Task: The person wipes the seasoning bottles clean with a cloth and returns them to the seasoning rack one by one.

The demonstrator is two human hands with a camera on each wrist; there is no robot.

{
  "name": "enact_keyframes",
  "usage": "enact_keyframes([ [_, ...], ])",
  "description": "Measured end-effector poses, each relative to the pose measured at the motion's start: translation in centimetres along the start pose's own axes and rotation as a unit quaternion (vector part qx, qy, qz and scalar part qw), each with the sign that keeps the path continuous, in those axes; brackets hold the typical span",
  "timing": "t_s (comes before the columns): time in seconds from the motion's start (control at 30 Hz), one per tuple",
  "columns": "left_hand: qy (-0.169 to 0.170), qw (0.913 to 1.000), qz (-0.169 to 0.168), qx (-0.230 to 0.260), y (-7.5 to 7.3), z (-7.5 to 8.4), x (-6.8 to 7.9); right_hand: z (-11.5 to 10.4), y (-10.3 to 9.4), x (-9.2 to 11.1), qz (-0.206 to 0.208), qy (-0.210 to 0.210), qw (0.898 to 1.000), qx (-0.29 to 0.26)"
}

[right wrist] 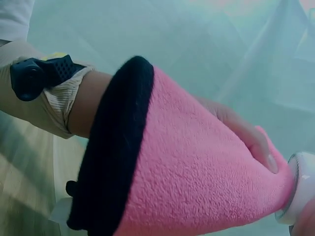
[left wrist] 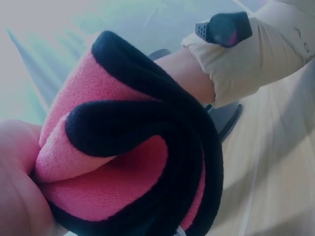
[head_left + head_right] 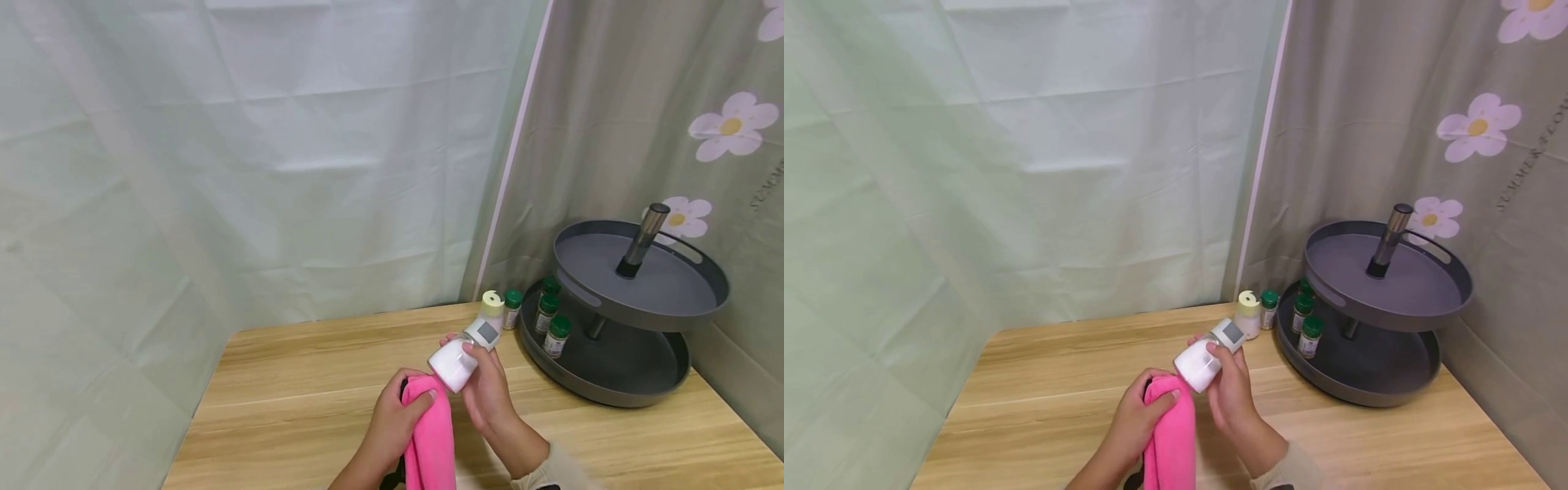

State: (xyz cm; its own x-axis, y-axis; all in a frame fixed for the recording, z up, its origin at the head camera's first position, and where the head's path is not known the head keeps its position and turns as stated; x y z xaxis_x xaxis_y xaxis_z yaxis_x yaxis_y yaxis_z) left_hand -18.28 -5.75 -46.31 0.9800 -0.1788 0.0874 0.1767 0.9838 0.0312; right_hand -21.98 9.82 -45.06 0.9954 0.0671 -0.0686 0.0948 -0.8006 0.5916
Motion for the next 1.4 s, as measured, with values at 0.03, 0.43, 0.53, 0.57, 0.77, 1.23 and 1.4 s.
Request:
enact_keyframes([
  [0.03, -0.001, 1.0, -0.003, -0.001, 0.1, 0.0, 0.1, 0.0, 0.0, 0.0, -0.001, -0.001, 1.0, 0.001],
  [0.43, 0.028, 0.9993, 0.024, 0.005, -0.6, 0.8, 0.3, 0.3, -0.1, -0.2, 0.003, 0.002, 1.0, 0.002],
  [0.53, 0.029, 0.9992, 0.027, 0.007, -0.8, 0.8, 0.2, 0.2, 0.0, -0.2, 0.007, 0.008, 1.0, 0.001],
  [0.57, 0.028, 0.9992, 0.027, 0.006, -0.8, 0.8, 0.2, 0.2, 0.0, -0.1, 0.009, 0.01, 1.0, 0.002],
  [0.77, 0.009, 0.9998, 0.019, -0.005, -0.7, 0.4, -0.1, 0.0, 0.2, 0.1, 0.009, 0.01, 1.0, 0.003],
  [1.23, 0.015, 0.9995, 0.022, -0.014, -1.8, 0.5, -0.5, -1.4, -0.2, -0.4, -0.049, -0.035, 0.996, 0.072],
  [1.4, 0.012, 0.9994, 0.033, 0.008, -2.8, 0.6, -0.7, -3.4, -0.6, -0.8, -0.054, -0.049, 0.991, 0.108],
])
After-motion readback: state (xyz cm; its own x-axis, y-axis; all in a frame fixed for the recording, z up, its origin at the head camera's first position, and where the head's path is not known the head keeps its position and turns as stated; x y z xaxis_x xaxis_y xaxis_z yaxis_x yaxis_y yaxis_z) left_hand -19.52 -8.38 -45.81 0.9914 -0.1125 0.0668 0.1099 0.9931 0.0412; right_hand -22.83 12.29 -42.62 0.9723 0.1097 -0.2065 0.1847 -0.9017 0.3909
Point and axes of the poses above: each hand's wrist, its own x-axis away from the middle knuckle, its own y-axis out of the palm, z = x × y, the point moved 2 cm from there along -x, towards the middle knuckle, and after that the axes turned 4 degrees about -z, right-handed, at the moved point
